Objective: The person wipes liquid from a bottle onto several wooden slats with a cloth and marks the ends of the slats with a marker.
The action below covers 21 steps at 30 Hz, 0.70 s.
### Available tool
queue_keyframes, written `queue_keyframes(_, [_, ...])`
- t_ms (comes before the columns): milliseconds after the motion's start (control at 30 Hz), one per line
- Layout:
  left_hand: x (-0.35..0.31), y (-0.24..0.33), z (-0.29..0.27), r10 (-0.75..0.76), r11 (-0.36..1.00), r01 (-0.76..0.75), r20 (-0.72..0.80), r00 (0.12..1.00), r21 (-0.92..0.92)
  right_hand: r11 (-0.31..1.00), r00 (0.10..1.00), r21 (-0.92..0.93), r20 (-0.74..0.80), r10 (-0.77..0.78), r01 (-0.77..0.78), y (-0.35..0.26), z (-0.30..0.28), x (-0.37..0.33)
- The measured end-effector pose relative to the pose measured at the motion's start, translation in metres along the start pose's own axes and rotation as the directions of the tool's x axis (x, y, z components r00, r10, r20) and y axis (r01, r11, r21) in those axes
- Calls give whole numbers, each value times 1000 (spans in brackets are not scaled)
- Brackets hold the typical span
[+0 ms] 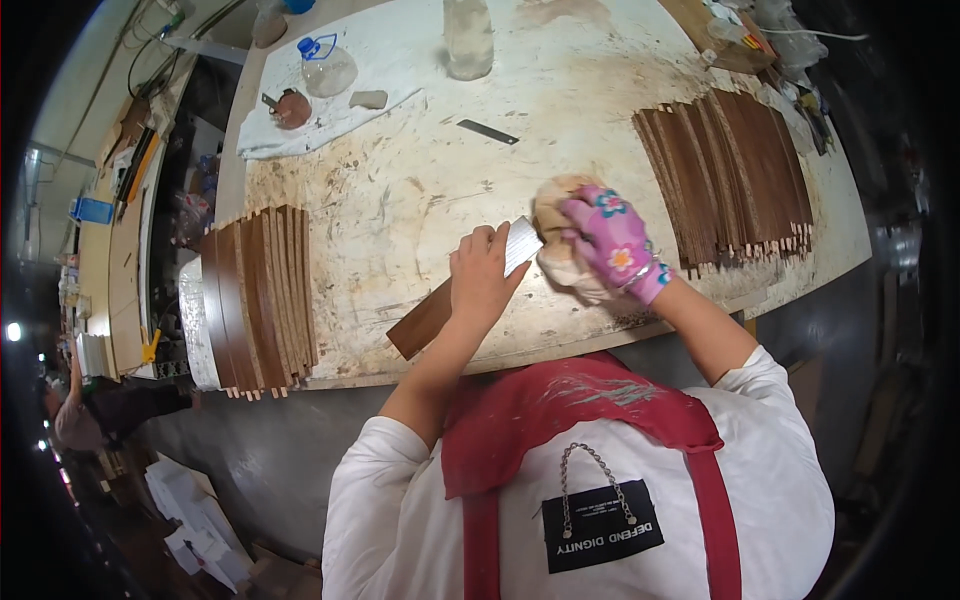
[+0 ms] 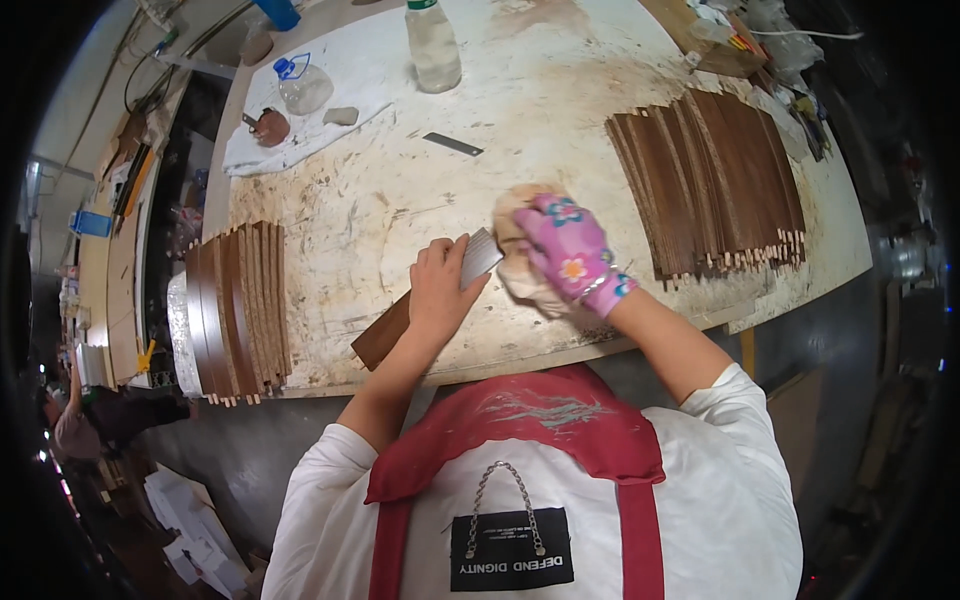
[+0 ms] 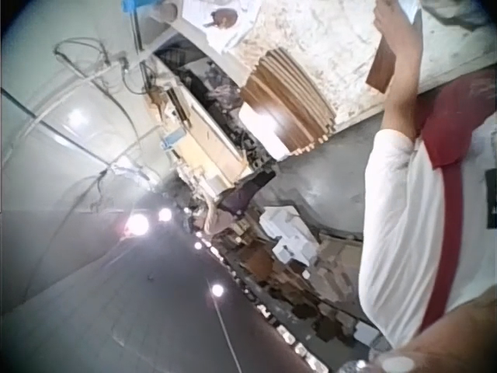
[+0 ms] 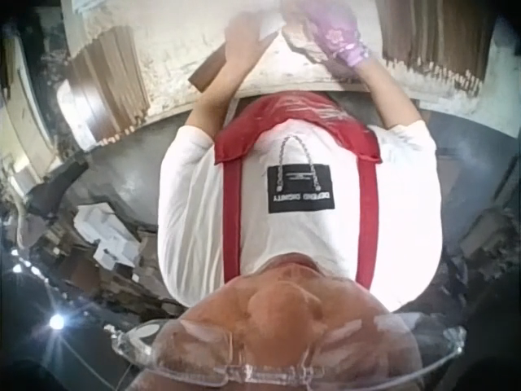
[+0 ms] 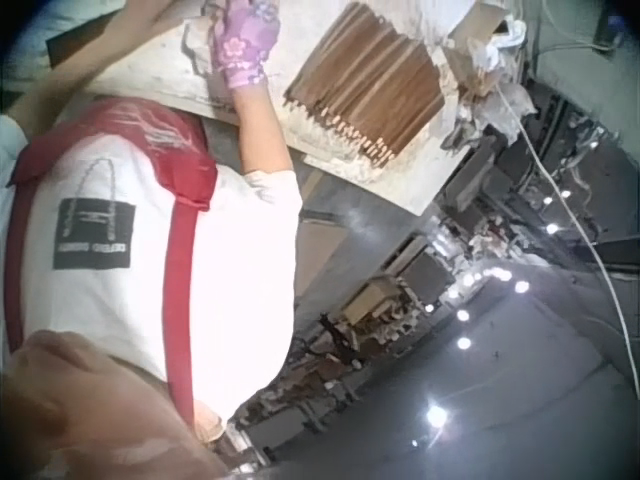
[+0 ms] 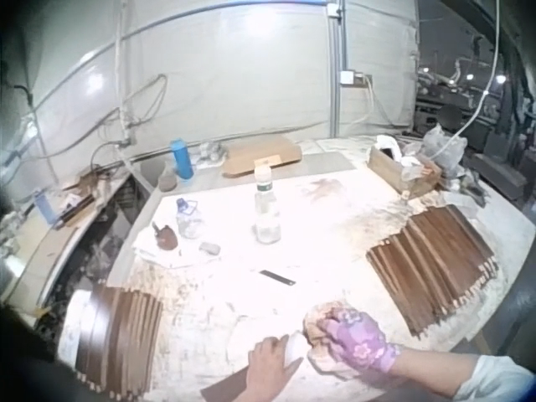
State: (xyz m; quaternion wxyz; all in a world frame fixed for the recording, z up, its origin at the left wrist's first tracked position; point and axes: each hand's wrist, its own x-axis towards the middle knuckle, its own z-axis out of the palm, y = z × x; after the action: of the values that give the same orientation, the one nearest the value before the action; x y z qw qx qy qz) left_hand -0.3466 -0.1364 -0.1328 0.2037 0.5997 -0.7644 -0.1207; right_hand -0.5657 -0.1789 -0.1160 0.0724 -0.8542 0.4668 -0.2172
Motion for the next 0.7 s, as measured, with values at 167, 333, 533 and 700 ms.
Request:
queue_keyframes(167, [4, -2, 2, -19, 1000, 19, -14, 1000, -7, 996, 987, 60, 152, 50, -60, -36, 28, 39])
queue_keyframes(333, [0, -2, 5, 9, 1000, -8, -44, 999, 19, 756, 800, 266, 251, 544, -598, -4, -2, 69])
queue_keyframes(533, [1, -2, 6, -2, 998, 3, -13, 1000, 68, 971, 967, 6, 79, -240, 241, -6, 18, 49])
queue_keyframes(700, [2, -1, 1, 7, 996, -8, 18, 1000, 84, 939, 938, 40, 84, 337, -342, 9, -16, 55])
